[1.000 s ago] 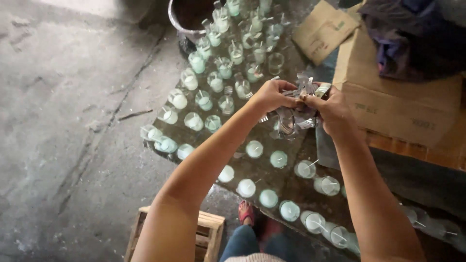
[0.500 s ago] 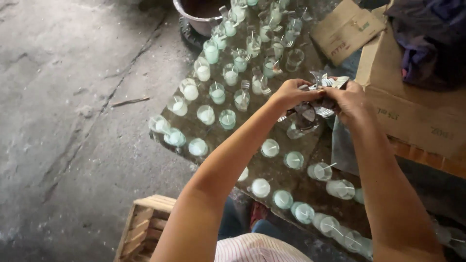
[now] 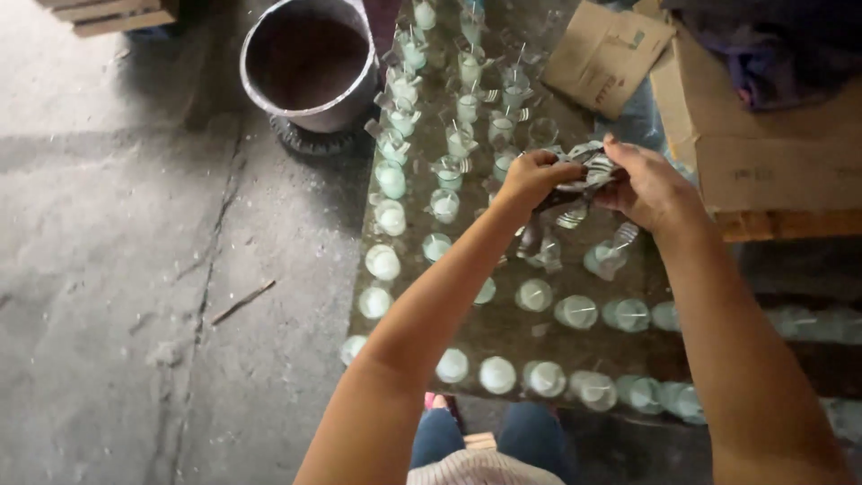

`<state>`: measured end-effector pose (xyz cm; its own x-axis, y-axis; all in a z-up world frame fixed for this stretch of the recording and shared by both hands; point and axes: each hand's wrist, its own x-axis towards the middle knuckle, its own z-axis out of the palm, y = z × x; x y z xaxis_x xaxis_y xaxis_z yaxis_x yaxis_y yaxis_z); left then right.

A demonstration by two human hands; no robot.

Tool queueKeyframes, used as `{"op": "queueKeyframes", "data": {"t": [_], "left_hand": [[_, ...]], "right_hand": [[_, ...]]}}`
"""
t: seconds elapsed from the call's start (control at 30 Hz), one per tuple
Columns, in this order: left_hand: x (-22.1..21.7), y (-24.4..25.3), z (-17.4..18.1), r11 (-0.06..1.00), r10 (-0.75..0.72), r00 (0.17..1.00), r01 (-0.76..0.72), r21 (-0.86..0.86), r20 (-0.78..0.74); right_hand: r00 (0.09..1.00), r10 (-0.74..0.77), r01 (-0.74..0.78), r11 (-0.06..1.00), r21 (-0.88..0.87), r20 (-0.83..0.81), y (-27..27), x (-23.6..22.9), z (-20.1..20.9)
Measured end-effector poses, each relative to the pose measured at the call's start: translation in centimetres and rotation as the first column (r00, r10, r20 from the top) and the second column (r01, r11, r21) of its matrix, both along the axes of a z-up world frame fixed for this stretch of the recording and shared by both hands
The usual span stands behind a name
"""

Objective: Placing metal wick holders onto the rims of glass jars to center the wicks during candle production.

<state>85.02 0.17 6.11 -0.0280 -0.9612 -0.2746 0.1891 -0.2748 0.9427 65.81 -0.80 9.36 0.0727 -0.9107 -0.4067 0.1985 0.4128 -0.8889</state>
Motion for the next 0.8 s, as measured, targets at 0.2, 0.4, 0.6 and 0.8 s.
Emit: {"op": "queueKeyframes", "data": {"t": [0.2, 0.4, 0.6, 0.8], "left_hand": [[-3.7, -3.7, -4.2, 0.998, 0.013, 0.994, -0.019, 0.053, 0.106], [-3.3, -1.7, 1.7, 0.995, 0.046, 0.969, -0.023, 0.098, -0.244], [-2.6, -2.0, 2.5, 0.958, 0.150, 0.983, -0.117, 0.263, -0.108], [0.1, -0.9, 1.4, 0.966, 0.148, 0.936, -0.067, 0.250, -0.320]], "right_hand": [[0.975, -0.151, 0.153, 0.988, 0.000, 0.163, 3.3, -0.5, 2.3], [0.975, -0.184, 0.201, 0.970, -0.138, 0.122, 4.2, -3.9, 1.4], [0.948, -0.216, 0.132, 0.935, -0.330, -0.232, 2.0, -6.5, -1.1], [0.709, -0.215, 0.129, 0.976, -0.176, -0.672, -4.9, -3.7, -14.2]]}}
